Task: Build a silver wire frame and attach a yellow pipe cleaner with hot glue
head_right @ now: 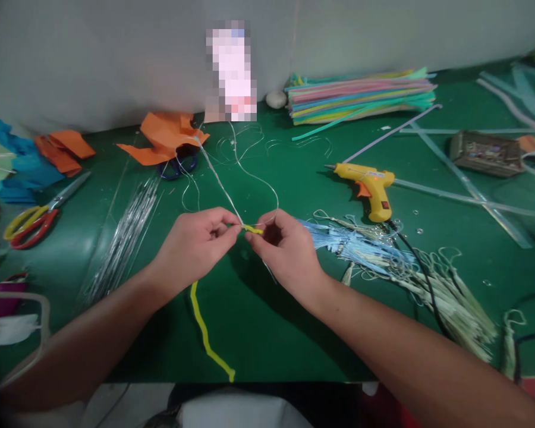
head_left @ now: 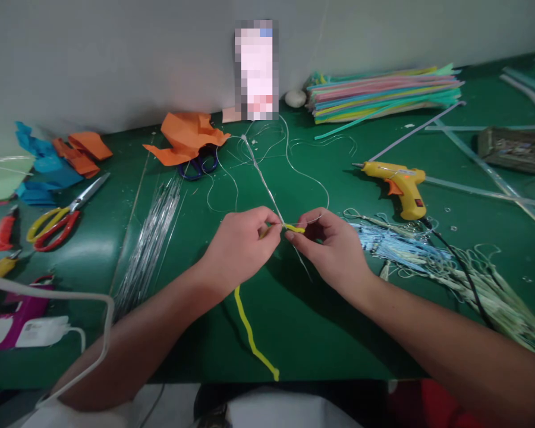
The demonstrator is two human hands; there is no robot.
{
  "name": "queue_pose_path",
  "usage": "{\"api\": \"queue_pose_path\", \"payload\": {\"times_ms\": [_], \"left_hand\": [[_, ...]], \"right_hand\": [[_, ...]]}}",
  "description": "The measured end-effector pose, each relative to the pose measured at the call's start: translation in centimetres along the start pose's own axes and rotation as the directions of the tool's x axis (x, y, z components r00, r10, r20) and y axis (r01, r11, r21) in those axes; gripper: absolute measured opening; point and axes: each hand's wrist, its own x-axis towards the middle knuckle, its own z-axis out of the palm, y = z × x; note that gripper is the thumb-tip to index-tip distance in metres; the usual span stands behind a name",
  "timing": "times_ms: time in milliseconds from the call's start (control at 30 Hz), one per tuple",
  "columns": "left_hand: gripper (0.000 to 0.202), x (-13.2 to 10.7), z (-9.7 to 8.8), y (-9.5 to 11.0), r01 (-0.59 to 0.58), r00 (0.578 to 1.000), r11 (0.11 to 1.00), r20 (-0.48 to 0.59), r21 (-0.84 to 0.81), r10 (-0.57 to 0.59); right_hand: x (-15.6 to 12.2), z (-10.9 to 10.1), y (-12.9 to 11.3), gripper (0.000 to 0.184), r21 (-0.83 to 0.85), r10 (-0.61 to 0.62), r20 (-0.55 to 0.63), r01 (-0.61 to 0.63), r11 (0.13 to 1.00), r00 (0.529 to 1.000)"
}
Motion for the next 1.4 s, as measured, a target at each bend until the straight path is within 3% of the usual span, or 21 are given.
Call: {"api": "queue_pose_path", "payload": {"times_ms": [200,567,800,1067,1267,1400], "left_hand": [[0.011,0.1,0.0,0.1,-0.004,0.999,1.000,-0.034,0.008,0.005],[0.012,0.2,-0.3,-0.1,0.027,0.999,1.000,-0.034,0.010,-0.026],[0.011,0.3,0.3,-0.5,0.006,0.999,1.000,-0.040,-0.002,-0.006],[0.023,-0.1,1.0,-0.5,0.020,0.998,0.997,-0.058,-0.077,-0.024],[0.034,-0.7,1.6,-0.1,0.165,0.986,0.906,0.047,-0.389,-0.159],[0.040,-0.8,2.0,-0.2,0.149,0.987,0.817,0.037,-0.558,-0.155]], "right_hand": [[-0.3,-0.1,-0.1,0.015,-0.219,-0.159,-0.036,0.148,0.964,0.987],[-0.5,-0.4,0.0,0.014,-0.259,-0.185,0.039,0.189,0.947,0.982],[-0.5,-0.2,0.2,0.018,-0.231,-0.031,0.015,0.034,0.972,0.999],[-0.2,-0.2,0.3,0.016,-0.180,-0.016,0.012,0.018,0.984,1.000],[-0.1,-0.3,0.6,0.024,-0.019,0.118,0.060,-0.117,0.993,0.991],[0.2,-0.2,0.6,0.030,0.074,0.184,0.071,-0.189,0.979,0.980]]}}
